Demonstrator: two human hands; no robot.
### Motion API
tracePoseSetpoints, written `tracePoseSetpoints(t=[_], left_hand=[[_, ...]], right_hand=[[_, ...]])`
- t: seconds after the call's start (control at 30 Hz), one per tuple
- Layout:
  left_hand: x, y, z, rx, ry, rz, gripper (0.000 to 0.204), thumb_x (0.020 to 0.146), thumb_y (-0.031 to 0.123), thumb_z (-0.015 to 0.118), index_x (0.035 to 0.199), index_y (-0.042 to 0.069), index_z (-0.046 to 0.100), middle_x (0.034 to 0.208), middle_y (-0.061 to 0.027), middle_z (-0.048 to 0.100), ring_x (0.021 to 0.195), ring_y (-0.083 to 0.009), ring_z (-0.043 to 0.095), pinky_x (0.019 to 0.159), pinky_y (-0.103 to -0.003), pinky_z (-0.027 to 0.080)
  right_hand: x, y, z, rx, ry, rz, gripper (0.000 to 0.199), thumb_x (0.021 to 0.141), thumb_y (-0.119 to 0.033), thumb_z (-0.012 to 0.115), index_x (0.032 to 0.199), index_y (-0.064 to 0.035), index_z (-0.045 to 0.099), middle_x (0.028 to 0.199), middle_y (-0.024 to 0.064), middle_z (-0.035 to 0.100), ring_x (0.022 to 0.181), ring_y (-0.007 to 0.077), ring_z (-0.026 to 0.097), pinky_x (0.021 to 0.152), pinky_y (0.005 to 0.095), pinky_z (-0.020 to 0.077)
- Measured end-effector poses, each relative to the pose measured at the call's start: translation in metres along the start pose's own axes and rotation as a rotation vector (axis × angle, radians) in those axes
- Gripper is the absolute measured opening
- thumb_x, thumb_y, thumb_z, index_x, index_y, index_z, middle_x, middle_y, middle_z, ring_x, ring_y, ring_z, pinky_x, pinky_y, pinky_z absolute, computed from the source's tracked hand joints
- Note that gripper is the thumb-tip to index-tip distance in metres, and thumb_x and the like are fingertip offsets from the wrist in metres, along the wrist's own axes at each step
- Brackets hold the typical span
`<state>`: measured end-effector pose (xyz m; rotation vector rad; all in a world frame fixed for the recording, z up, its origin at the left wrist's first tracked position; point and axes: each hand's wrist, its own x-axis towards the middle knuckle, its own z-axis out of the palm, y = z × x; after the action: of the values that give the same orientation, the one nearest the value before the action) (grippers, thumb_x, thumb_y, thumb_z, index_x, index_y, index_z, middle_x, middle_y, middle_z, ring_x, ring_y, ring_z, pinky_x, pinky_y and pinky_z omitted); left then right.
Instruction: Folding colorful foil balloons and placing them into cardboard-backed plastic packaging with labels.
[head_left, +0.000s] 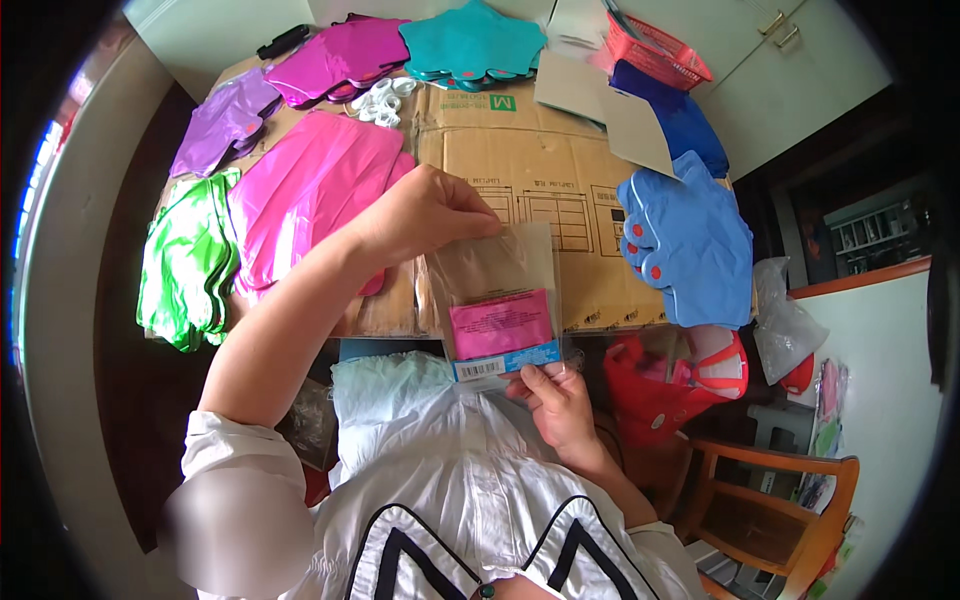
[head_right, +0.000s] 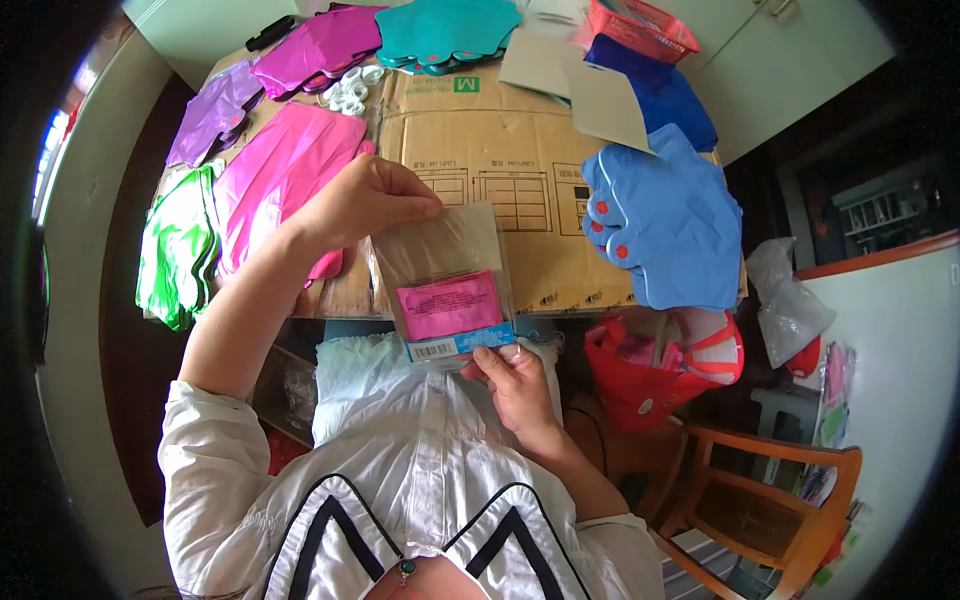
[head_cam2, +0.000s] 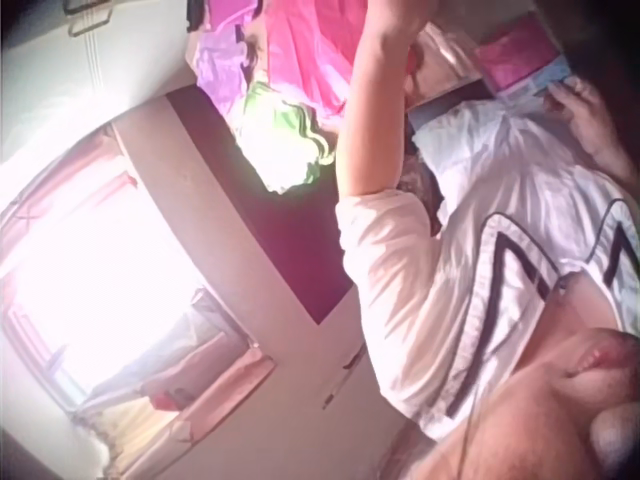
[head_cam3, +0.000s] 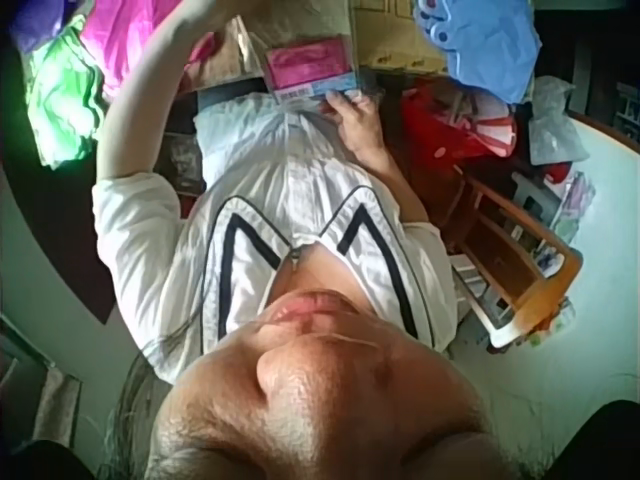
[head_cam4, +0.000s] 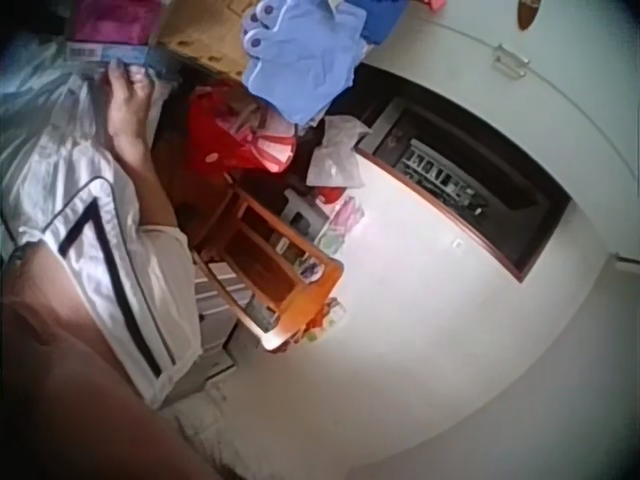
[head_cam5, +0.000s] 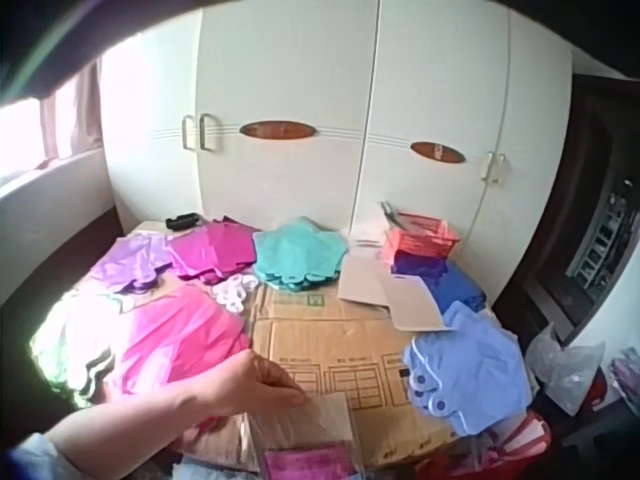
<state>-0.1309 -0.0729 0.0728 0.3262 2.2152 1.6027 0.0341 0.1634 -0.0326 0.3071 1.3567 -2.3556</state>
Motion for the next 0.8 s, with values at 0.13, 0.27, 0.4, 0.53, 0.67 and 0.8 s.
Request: tracePoseSetpoints(t=[0.13,0.27,0.4,0.53,0.67,0.8], left_hand=[[-0.007,0.008,0.010,0.122,0.155,-0.010,0.019,0.087,0.016,0.069,0.089,-0.004,0.069,0.075,-0.0011,0.066,0.070,-0.0043,0.059,0.063,-0.021,0.048],[-0.007,0.006,0.001,0.120,0.160,-0.163,0.030,0.093,0.027,0.064,0.091,-0.003,0.069,0.075,-0.0011,0.065,0.070,-0.0048,0.059,0.062,-0.022,0.048],[-0.009,-0.015,-0.009,0.025,0.070,-0.075,0.045,0.095,0.040,0.059,0.091,-0.003,0.070,0.068,0.0013,0.060,0.064,-0.0046,0.050,0.059,-0.025,0.044],[-0.011,-0.006,-0.008,-0.026,0.059,-0.043,0.038,0.096,0.032,0.059,0.092,-0.005,0.069,0.071,0.0017,0.061,0.066,-0.0042,0.052,0.059,-0.024,0.045],[-0.010,0.001,-0.004,0.075,0.053,-0.056,0.027,0.094,0.021,0.062,0.092,-0.005,0.069,0.078,0.0001,0.066,0.071,-0.0043,0.059,0.063,-0.021,0.048],[-0.011,-0.009,0.009,-0.099,0.135,-0.061,0.025,0.090,0.021,0.068,0.089,-0.004,0.070,0.070,0.0019,0.064,0.064,-0.0029,0.053,0.055,-0.022,0.044]], right_hand=[[0.002,0.002,0.000,0.004,0.007,-0.002,0.013,0.094,-0.012,0.061,0.100,-0.0022,0.066,0.092,0.0052,0.069,0.080,0.0130,0.063,0.075,0.0272,0.0516],[0.003,-0.003,0.005,-0.034,0.025,-0.068,0.014,0.094,-0.012,0.061,0.101,-0.0019,0.065,0.092,0.0057,0.068,0.081,0.0128,0.064,0.076,0.0273,0.0521],[0.004,0.001,0.004,-0.030,-0.004,-0.106,0.014,0.094,-0.013,0.060,0.102,-0.0017,0.065,0.092,0.0062,0.068,0.081,0.0129,0.064,0.076,0.0278,0.0522],[0.003,-0.002,0.005,-0.040,0.002,-0.095,0.015,0.094,-0.013,0.060,0.102,-0.0015,0.065,0.092,0.0063,0.068,0.080,0.0131,0.063,0.077,0.0283,0.0519],[0.003,-0.006,0.008,-0.076,0.010,-0.095,0.015,0.095,-0.013,0.060,0.102,-0.0013,0.065,0.091,0.0064,0.068,0.079,0.0134,0.063,0.078,0.0283,0.0515],[0.002,-0.003,0.007,-0.089,0.025,-0.099,0.015,0.094,-0.014,0.061,0.101,-0.0026,0.065,0.092,0.0085,0.070,0.076,0.0139,0.065,0.073,0.0287,0.0530]])
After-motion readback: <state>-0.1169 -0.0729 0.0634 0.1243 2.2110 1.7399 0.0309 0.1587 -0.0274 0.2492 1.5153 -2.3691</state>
